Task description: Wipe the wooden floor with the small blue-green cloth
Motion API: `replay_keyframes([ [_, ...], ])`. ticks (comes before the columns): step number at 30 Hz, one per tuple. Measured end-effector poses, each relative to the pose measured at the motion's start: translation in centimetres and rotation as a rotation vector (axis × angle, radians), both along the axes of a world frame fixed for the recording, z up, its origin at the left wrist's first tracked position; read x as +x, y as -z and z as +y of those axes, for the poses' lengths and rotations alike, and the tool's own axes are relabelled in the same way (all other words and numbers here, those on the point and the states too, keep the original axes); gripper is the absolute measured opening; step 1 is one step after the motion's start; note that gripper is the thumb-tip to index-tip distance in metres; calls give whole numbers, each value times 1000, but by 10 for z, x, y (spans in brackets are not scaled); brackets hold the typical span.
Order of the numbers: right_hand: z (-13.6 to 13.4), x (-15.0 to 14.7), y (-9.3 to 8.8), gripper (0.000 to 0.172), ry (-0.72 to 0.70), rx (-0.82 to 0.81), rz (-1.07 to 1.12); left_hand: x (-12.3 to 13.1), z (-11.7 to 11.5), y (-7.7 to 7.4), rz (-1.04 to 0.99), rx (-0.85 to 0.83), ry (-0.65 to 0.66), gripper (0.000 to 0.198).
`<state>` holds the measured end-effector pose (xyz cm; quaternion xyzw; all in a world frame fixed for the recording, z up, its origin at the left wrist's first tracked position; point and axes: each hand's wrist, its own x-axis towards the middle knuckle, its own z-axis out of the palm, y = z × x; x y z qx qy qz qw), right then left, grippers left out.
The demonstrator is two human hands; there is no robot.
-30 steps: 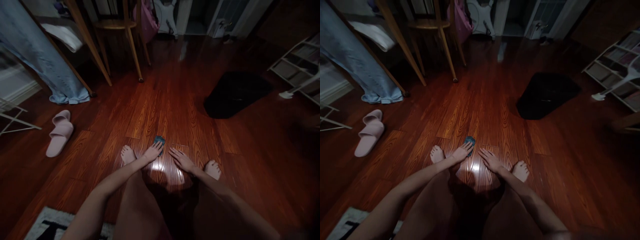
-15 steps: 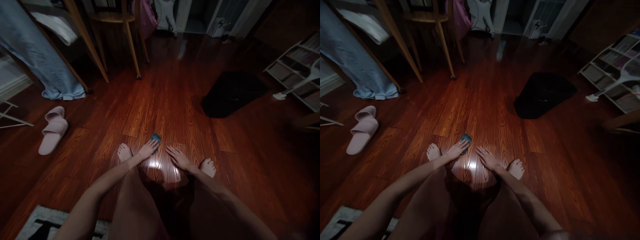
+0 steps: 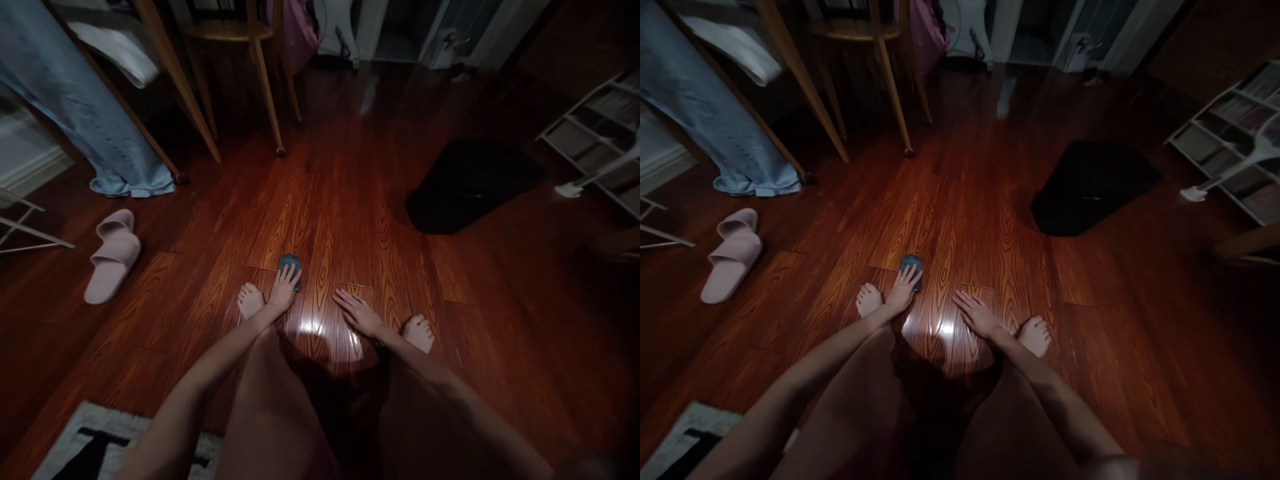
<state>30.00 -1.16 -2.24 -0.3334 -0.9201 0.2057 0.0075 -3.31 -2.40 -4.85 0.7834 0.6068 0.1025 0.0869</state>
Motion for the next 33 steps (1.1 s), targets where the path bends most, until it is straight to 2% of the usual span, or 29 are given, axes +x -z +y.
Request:
replay_keyframes([
  [3,0,0,0,59,-3,-3,3,23,1,-8,44,-72,341,78],
  [5,0,0,0,60,-6,-9,1,34,5,-14,63,-101,491,76],
  [6,0,0,0,61,-7,-12,0,36,8,-16,65,-107,508,75],
  [8,0,0,0,62,-7,-14,0,33,12,-18,56,-97,440,76],
  [13,0,-1,-2,62,-2,-23,-14,3,11,-15,19,-9,24,82],
  [15,0,-1,-4,62,-4,-33,-20,-1,8,-15,22,-3,-46,80],
  [17,1,-1,-5,62,-6,-43,-12,0,6,-16,29,-18,4,76],
  [22,1,-1,-5,63,-9,-55,16,18,6,-25,73,-95,418,74],
  [24,1,-1,-5,63,-12,-58,18,22,8,-27,91,-98,457,73],
  [26,2,-1,-6,63,-13,-59,17,19,9,-27,93,-76,355,74],
  [30,1,-1,-6,61,-10,-56,8,3,8,-21,46,-30,-19,75],
  [32,1,-1,-6,61,-10,-57,7,-4,6,-19,27,-27,-112,73],
  [33,1,0,-6,61,-10,-56,9,-5,5,-18,24,-29,-110,71],
])
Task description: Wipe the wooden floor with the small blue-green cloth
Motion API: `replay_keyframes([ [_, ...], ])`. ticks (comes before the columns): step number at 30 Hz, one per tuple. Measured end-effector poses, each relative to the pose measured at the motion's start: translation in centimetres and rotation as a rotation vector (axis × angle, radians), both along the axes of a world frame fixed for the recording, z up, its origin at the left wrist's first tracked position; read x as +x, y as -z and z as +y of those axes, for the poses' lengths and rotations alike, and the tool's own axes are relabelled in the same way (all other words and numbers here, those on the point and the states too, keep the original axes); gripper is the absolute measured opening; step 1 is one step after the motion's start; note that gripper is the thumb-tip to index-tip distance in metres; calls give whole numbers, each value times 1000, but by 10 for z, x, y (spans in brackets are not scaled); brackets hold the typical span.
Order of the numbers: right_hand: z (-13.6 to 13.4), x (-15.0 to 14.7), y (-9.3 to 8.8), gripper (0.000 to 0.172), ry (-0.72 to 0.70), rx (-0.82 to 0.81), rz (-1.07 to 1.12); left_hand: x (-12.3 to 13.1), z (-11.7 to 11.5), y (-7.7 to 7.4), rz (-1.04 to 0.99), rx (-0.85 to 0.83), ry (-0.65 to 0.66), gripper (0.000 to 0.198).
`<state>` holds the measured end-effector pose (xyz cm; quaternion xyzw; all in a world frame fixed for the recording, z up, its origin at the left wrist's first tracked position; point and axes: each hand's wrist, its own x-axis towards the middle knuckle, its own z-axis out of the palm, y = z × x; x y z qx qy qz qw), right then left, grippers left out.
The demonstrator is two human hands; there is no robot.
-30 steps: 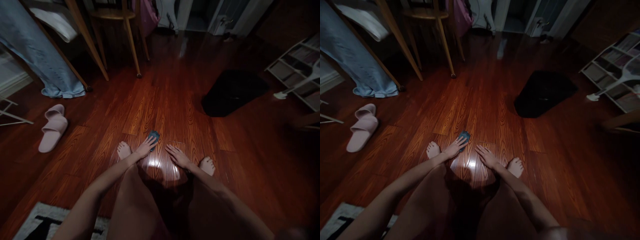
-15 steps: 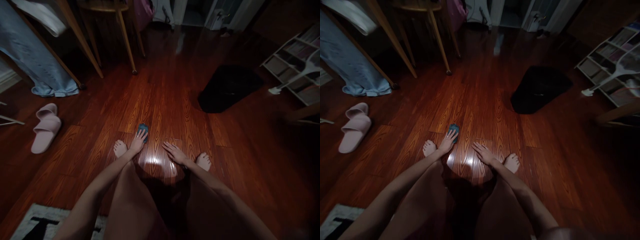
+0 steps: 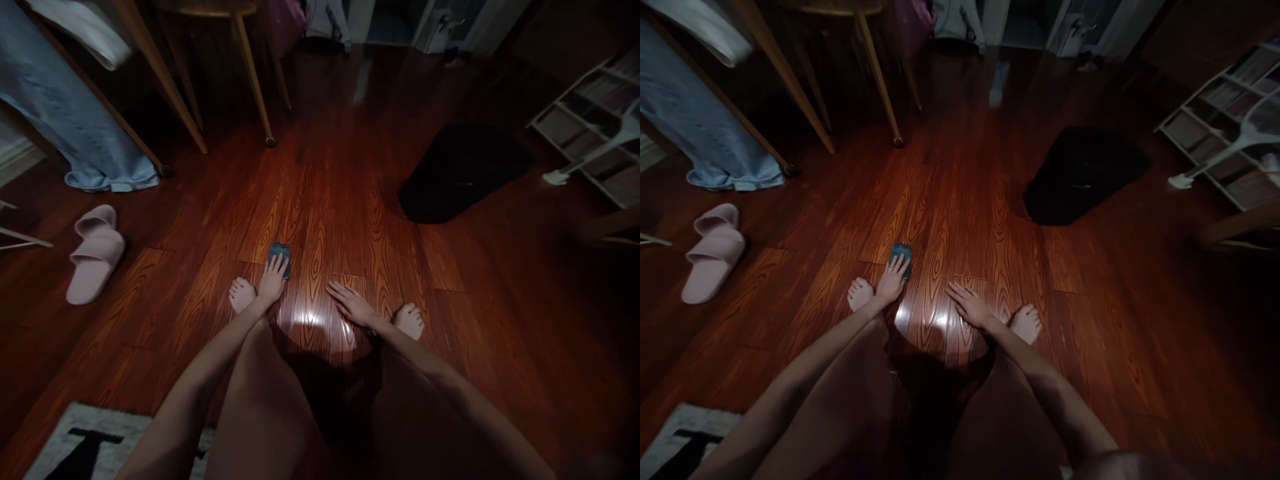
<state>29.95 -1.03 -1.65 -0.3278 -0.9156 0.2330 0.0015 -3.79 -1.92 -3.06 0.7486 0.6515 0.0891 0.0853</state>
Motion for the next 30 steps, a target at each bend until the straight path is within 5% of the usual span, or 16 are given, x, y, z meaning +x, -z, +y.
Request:
replay_keyframes([
  [8,0,0,-2,62,-1,-12,0,29,-1,-12,35,-137,687,69],
  [11,0,0,-2,62,0,-13,8,29,-1,-14,58,-110,582,73],
  [16,1,1,-1,64,-1,-16,7,5,-3,-5,25,-5,44,76],
  [18,1,1,-1,63,-3,-17,2,-1,-5,-1,17,6,-69,74],
  [21,1,0,-1,62,-1,-14,-1,3,-6,1,26,-27,41,69],
  [26,1,0,-1,61,-1,-11,5,27,-6,-7,40,-109,616,66],
  [28,0,0,-1,61,0,-7,3,30,-5,-10,49,-106,636,68],
  [30,0,0,0,62,4,3,2,25,-3,-9,53,-84,513,71],
])
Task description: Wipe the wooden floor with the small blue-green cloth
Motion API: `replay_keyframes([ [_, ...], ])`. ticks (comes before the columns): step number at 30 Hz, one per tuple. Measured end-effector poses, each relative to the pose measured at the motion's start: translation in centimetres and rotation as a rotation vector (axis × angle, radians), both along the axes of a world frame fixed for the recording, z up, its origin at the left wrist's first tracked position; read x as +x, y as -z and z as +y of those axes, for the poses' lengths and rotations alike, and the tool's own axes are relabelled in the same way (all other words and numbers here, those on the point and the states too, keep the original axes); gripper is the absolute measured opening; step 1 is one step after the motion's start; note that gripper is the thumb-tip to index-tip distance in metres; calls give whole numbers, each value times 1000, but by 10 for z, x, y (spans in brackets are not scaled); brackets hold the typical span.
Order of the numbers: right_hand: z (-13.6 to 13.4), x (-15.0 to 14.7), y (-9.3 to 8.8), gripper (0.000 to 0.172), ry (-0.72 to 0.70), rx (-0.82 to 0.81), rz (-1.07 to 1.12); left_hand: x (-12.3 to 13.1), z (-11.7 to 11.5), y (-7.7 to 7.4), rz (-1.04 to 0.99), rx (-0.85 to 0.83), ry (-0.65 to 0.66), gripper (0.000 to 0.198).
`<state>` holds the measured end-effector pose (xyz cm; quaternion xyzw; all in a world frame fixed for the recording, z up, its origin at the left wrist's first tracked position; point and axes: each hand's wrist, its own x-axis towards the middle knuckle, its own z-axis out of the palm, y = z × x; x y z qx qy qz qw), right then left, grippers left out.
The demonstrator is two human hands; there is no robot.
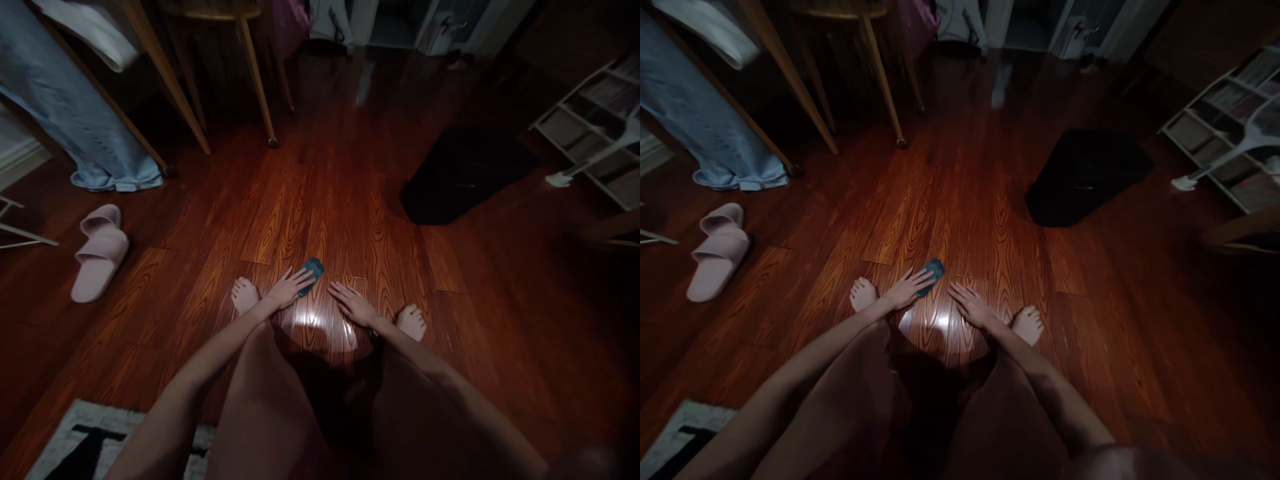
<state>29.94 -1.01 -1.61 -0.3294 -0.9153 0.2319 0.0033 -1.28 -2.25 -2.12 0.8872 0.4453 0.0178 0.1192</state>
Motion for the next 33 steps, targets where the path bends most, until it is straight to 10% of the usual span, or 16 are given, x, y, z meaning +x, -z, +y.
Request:
replay_keyframes([
  [7,0,1,0,62,-1,-4,1,-30,1,11,-41,100,-620,70],
  [16,1,1,3,61,-2,-17,3,0,1,-4,14,-43,133,72],
  [22,0,1,2,61,1,-12,10,-23,2,3,-14,68,-503,70],
  [25,1,1,3,62,-1,-20,20,-30,2,8,-36,83,-611,67],
  [33,1,2,6,62,-1,6,16,-3,3,0,-45,-49,238,71],
])
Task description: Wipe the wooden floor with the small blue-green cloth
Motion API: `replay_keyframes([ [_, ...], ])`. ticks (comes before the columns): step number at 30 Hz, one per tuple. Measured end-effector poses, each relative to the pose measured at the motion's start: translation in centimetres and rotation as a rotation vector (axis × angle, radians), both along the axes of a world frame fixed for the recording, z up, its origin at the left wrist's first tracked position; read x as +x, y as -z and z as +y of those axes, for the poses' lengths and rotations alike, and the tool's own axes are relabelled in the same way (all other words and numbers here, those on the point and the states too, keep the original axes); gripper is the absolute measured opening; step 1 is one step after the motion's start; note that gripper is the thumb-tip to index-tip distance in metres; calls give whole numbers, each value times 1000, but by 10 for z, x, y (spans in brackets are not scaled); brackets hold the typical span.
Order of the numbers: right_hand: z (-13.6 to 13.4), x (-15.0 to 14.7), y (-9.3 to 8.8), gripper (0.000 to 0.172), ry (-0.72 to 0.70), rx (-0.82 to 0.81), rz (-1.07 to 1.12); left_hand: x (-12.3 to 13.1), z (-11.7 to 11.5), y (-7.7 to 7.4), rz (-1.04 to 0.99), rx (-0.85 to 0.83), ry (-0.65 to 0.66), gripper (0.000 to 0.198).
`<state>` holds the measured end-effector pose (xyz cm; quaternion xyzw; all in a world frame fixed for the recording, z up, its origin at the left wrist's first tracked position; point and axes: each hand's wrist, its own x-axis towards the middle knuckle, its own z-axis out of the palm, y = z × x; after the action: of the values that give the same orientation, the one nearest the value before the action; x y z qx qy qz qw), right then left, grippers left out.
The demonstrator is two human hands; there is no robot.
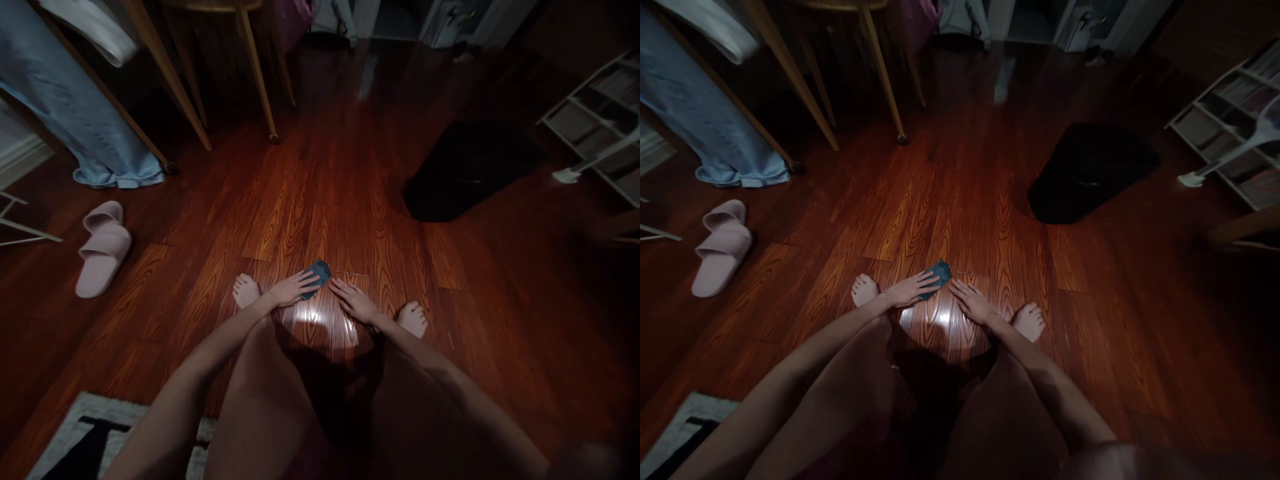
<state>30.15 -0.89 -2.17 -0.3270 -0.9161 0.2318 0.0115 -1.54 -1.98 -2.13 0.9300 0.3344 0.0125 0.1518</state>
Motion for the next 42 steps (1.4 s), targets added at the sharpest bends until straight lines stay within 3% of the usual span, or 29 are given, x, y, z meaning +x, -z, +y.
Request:
replay_keyframes([
  [1,0,0,1,62,0,0,2,2,1,-1,7,0,38,72],
  [3,0,0,2,63,-3,1,10,1,2,-1,16,23,-17,75],
  [5,0,1,4,63,-2,4,20,-7,3,2,10,62,-213,76],
  [9,0,1,7,63,4,9,28,-29,3,12,-47,142,-751,71],
  [12,0,0,6,62,6,1,28,-36,3,18,-66,172,-886,68],
  [15,0,0,6,61,8,-5,36,-27,2,15,-43,151,-682,68],
  [19,0,1,5,61,8,-7,35,-6,2,4,-3,58,-119,71],
  [20,0,1,5,62,6,-7,33,-3,2,2,6,48,-37,72],
  [22,0,1,5,63,1,-5,33,-1,2,-1,16,51,-15,74],
  [24,0,1,5,63,0,0,37,-6,3,0,15,75,-169,74],
  [29,0,0,5,62,6,3,35,-32,5,12,-38,152,-834,66],
  [31,0,0,5,62,3,2,33,-36,5,16,-60,177,-918,65],
  [32,0,0,5,62,2,2,33,-36,4,17,-66,182,-893,64],
  [34,0,0,5,62,1,0,29,-30,3,16,-62,167,-721,64],
  [37,1,0,5,62,2,3,18,-13,2,9,-30,85,-273,67],
  [39,1,0,4,62,0,1,11,-4,2,4,-8,38,-45,69],
  [40,1,0,4,62,-2,-2,11,-2,2,2,-1,28,-1,70],
  [42,1,1,3,63,-3,-10,17,-4,2,1,3,30,-60,72],
])
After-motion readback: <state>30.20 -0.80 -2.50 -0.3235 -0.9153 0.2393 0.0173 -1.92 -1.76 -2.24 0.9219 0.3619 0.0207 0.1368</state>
